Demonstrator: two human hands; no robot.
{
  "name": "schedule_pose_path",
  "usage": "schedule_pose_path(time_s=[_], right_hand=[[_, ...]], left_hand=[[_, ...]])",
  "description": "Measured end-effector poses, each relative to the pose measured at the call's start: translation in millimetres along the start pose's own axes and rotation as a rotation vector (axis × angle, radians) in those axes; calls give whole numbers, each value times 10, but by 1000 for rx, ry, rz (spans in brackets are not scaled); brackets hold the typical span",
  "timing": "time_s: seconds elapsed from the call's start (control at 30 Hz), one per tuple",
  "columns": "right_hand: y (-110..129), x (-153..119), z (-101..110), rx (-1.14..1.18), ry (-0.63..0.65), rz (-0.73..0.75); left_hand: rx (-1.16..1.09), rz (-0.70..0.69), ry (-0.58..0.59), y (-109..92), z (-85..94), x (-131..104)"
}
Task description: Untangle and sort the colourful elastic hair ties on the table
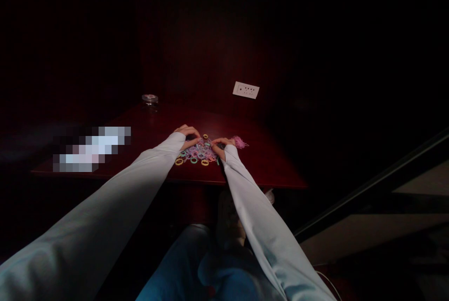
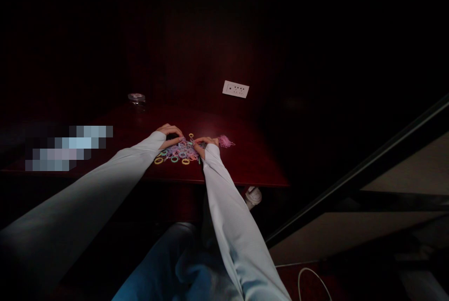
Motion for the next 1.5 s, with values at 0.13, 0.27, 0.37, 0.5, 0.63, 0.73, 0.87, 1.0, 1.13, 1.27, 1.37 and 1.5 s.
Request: schedule_pose_path(time_s=[0.13, 0.27, 0.37, 0.5, 0.63, 0.73, 0.87, 1.0, 1.13, 1.27, 1.37, 1.5], right_hand=[[41, -11, 34, 25, -22, 3], [49, -31, 57, 31, -56, -1], [60, -40, 30, 49, -44, 14], [33, -30, -18, 63, -36, 0], [48, -37, 10, 95, -42, 18], [80, -66, 90, 115, -46, 30], [168, -110, 129, 77, -33, 63], [321, -165, -142, -81, 157, 187], [285, -195, -349, -216, 289, 216], [224, -171, -352, -206, 292, 229], [198, -151, -333, -174, 278, 230], [183, -138, -326, -154, 268, 214]], left_hand=[[23, 7, 0, -23, 85, 6], [42, 43, -67, 7, 178, 13], [40, 53, -101, -9, 225, 4], [16, 17, -58, -89, 234, -7], [-13, -15, -27, -130, 248, -6], [-43, 14, -37, -99, 263, -4], [-63, 21, -59, -95, 285, -16], [11, 100, -76, 4, 306, -22], [63, 177, -33, 147, 175, -38], [-28, 42, 136, 85, -172, -62], [-101, -30, 137, 53, -247, -77], [-131, -28, 128, 80, -247, -82]])
Point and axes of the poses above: each hand's wrist, its own x-axis towards the middle knuckle, its own z-axis out of the back of the hand, y = z × x, the point moved 10 cm from there along x, towards the middle knuckle, and after that the axes turned 9 degrees about x, right-handed, at the moved point
